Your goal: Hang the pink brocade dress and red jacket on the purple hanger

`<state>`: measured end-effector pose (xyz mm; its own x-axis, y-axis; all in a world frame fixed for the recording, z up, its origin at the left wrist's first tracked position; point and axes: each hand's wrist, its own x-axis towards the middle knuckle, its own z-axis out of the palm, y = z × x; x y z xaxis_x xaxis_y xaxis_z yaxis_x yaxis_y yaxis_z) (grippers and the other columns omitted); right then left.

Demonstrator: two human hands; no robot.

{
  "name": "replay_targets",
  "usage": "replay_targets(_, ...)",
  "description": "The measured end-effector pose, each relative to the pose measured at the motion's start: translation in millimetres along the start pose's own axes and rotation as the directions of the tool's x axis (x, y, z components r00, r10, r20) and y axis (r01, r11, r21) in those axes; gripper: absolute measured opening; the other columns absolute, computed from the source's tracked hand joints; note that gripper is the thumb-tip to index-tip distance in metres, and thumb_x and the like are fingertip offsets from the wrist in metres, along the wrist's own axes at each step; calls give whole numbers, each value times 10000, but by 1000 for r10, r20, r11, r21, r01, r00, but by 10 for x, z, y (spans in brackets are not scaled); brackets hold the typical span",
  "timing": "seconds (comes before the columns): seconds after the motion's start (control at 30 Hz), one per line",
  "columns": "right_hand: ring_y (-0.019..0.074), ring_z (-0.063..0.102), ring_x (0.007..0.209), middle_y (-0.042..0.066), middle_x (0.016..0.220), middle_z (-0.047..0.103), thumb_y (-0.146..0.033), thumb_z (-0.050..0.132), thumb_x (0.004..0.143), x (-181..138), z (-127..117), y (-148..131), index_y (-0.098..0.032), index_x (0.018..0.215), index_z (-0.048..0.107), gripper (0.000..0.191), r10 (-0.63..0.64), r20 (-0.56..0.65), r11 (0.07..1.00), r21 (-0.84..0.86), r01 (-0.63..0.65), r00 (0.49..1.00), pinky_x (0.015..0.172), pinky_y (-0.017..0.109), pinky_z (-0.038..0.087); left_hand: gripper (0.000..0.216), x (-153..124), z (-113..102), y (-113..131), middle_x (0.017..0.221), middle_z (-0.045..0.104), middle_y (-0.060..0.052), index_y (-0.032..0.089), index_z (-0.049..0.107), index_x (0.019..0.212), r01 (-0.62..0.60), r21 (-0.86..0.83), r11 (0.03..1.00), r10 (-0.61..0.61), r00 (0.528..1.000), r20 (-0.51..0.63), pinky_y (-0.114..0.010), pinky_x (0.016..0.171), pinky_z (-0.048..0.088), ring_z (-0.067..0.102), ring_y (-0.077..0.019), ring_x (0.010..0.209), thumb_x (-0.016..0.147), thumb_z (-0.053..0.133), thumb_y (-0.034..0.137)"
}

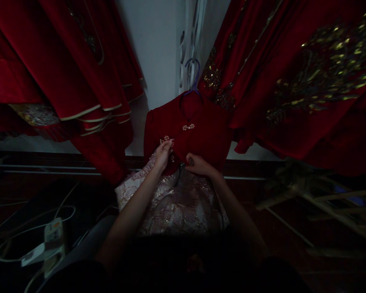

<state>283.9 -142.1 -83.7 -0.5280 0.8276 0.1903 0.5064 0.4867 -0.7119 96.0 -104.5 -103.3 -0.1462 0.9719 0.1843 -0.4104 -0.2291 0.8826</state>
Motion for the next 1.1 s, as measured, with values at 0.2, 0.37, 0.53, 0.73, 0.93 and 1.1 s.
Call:
replay_targets(0.2,109,440,658,-35,739,506,-230,564,671,-33,-94,-28,-198,788,445,170,55,92,998,-41,-51,994,614,219,334,336,0,97,10,996,671,-36,180,645,900,90,-68,994,-92,995,-32,-213,694,470,618,-114,835,700,713,441)
replay_targets(0.37,105,420,666,-36,741,488,-180,572,650,-117,-289,-63,-197,768,435,181,117,233,990,-108,-93,966,627,221,338,275,115,251,175,1006,672,-61,175,641,929,-118,301,946,78,987,140,-272,814,473,608,-156,922,820,590,422)
replay_targets(0.53,103,406,650,-46,713,458,-189,570,654,-180,-421,-77,-197,776,429,187,192,276,980,-106,-169,942,606,218,334,315,194,496,555,1222,574,-94,210,564,1165,-572,740,355,474,792,384,-387,1018,383,492,-218,1174,896,505,363)
replay_targets(0.73,103,410,649,-51,706,459,-203,581,650,-193,-436,-90,-200,790,431,205,229,278,973,-96,-210,933,601,218,338,291,257,665,786,1178,594,-111,178,610,1123,-679,703,-209,346,622,703,-534,1136,203,501,-254,1139,916,447,302)
replay_targets(0.93,98,438,648,-44,717,489,-208,591,654,-216,-487,-56,-197,794,439,207,272,297,962,-103,-252,915,590,206,357,208,439,648,871,969,637,-79,206,673,977,-732,609,-306,254,554,793,-568,1129,207,531,-247,1030,887,498,273)
replay_targets(1.1,107,470,657,-25,728,542,-218,624,650,-229,-533,-14,-196,774,461,206,315,295,947,-163,-277,902,594,211,370,219,465,653,917,992,635,-75,202,660,1002,-783,561,-269,211,521,827,-566,1125,213,532,-239,1033,885,502,299)
